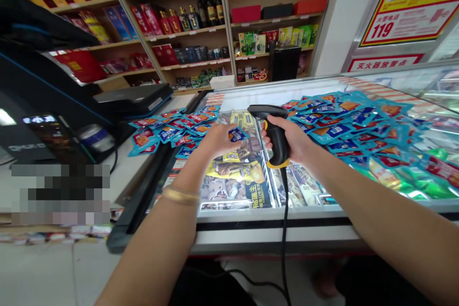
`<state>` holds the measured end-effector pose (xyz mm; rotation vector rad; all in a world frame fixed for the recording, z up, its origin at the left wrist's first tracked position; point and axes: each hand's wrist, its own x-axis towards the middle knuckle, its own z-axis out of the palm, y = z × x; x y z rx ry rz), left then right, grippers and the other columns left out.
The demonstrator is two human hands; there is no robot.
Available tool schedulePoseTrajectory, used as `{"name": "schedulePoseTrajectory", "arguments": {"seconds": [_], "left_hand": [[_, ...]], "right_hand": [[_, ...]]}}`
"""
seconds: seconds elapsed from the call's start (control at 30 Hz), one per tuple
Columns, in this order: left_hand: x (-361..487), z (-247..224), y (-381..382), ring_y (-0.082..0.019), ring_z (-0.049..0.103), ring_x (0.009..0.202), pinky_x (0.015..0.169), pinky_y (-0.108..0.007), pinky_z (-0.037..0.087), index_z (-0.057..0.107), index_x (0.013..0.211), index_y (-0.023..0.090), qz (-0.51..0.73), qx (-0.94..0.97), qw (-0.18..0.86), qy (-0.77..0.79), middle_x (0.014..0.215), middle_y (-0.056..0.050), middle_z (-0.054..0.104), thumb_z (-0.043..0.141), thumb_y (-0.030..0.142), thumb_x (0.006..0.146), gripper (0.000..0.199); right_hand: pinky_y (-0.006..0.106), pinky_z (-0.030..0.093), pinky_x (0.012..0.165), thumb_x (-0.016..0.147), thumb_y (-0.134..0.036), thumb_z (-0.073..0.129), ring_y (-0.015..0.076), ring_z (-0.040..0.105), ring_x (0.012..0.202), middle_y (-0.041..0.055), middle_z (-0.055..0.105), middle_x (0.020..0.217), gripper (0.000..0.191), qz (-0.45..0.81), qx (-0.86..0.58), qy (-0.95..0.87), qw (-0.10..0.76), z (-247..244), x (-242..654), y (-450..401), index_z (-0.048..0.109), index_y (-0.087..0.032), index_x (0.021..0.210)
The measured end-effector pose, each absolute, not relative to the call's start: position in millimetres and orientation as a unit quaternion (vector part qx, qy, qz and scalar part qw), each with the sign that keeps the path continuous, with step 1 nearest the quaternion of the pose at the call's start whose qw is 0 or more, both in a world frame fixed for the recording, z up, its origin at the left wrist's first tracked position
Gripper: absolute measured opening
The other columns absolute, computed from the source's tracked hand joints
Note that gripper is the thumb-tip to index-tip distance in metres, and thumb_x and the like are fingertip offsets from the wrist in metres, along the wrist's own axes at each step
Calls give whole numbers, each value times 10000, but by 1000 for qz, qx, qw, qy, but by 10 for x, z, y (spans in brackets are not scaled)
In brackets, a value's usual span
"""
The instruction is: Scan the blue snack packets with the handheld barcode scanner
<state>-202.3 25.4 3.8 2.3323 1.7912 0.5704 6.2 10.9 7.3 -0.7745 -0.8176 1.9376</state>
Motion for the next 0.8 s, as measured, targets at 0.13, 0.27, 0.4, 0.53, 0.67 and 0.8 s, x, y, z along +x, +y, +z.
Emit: {"name": "schedulePoseTrajectory", "arguments": {"seconds": [0.13,0.27,0.4,0.53,0.67,0.8], "left_hand": [[-1981,-24,355,-261,651,953,882,-345,480,698,1056,178,423,689,191,557,889,-57,718,704,360,675,423],[-1958,17,409,-238,662,934,847,-386,520,651,1015,167,590,475,440,483,921,-77,706,558,429,803,350],[-1957,81,384,-248,677,885,835,-457,543,606,1042,149,599,333,599,413,880,-105,702,427,392,882,341],[-1934,76,367,-237,680,820,838,-459,550,598,1044,135,603,303,611,414,827,-97,691,424,350,901,312],[-1914,66,370,-200,666,728,810,-427,563,590,1049,154,615,287,599,425,790,-65,692,457,328,902,264],[-1937,66,372,-209,674,803,805,-422,568,590,1047,161,612,307,595,421,871,-75,715,502,341,878,261]], "right_hand": [[196,397,430,855,-331,583,92,451,504,19,523,631,214,775,-305,-344,434,90,57,62,573,-149,744],[197,392,429,867,-329,559,99,450,519,21,509,629,230,775,-309,-350,427,78,61,40,575,-148,726],[196,396,437,885,-319,529,97,436,518,21,505,631,236,779,-309,-363,407,59,52,28,595,-139,748],[193,401,448,870,-329,558,95,439,526,20,515,655,215,792,-302,-374,377,49,42,6,601,-142,775],[193,401,450,859,-347,578,89,426,518,17,510,660,229,797,-292,-397,348,30,38,-3,596,-144,754],[201,403,447,845,-350,596,95,435,522,16,511,653,219,802,-301,-400,326,-1,33,13,589,-151,752]]}}
